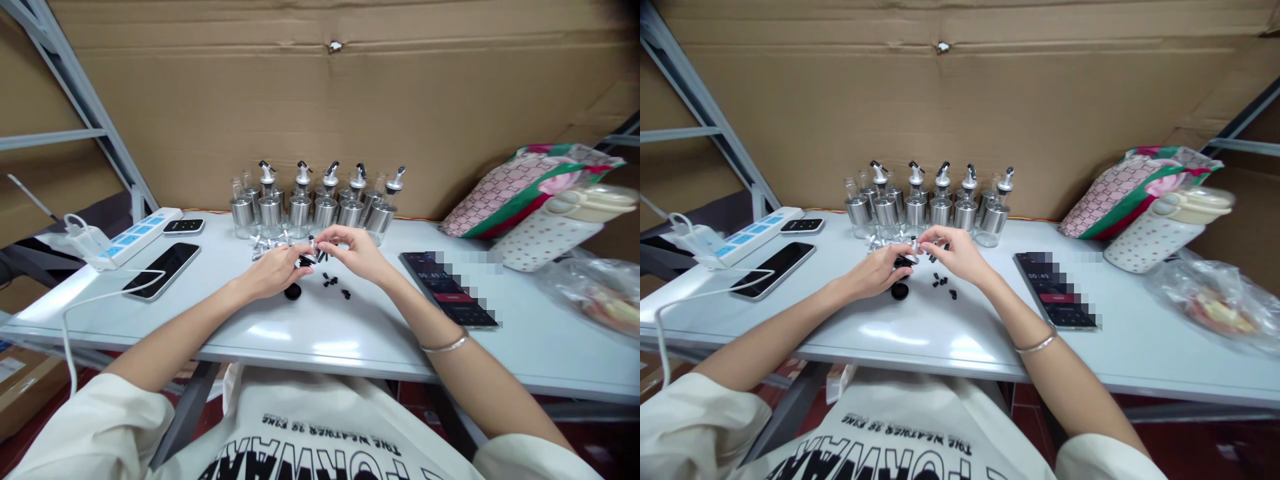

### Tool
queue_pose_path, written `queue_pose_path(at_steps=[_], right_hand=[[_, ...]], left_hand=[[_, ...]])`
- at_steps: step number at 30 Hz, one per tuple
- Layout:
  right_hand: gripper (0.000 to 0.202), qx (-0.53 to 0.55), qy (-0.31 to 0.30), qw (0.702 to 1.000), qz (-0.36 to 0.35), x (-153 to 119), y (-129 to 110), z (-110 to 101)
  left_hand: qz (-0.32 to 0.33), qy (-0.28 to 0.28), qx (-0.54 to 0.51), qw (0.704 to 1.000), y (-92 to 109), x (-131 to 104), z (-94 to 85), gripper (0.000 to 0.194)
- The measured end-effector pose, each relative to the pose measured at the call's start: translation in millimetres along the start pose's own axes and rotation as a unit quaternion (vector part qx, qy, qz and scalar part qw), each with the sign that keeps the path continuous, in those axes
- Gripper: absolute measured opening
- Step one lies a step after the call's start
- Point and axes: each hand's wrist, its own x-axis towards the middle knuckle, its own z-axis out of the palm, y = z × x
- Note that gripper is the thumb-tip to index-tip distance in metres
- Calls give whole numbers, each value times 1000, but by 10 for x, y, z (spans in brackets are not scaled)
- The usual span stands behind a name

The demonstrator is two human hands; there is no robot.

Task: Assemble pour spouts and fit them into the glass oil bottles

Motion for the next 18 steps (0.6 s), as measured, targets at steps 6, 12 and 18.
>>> queue_pose_path(at_steps=[6, 12, 18], right_hand=[[11, -216, 4, 976, -12, 24, 233, -208], [10, -338, -102, 933, 72, -3, 391, -56], [26, -376, -62, 894, 235, 27, 328, 80]], left_hand=[[3, -9, 2, 1000, 0, 25, -36, 13], [33, -28, 13, 999, 4, 19, -51, 15], [22, 21, -22, 999, -24, -35, 32, 45]])
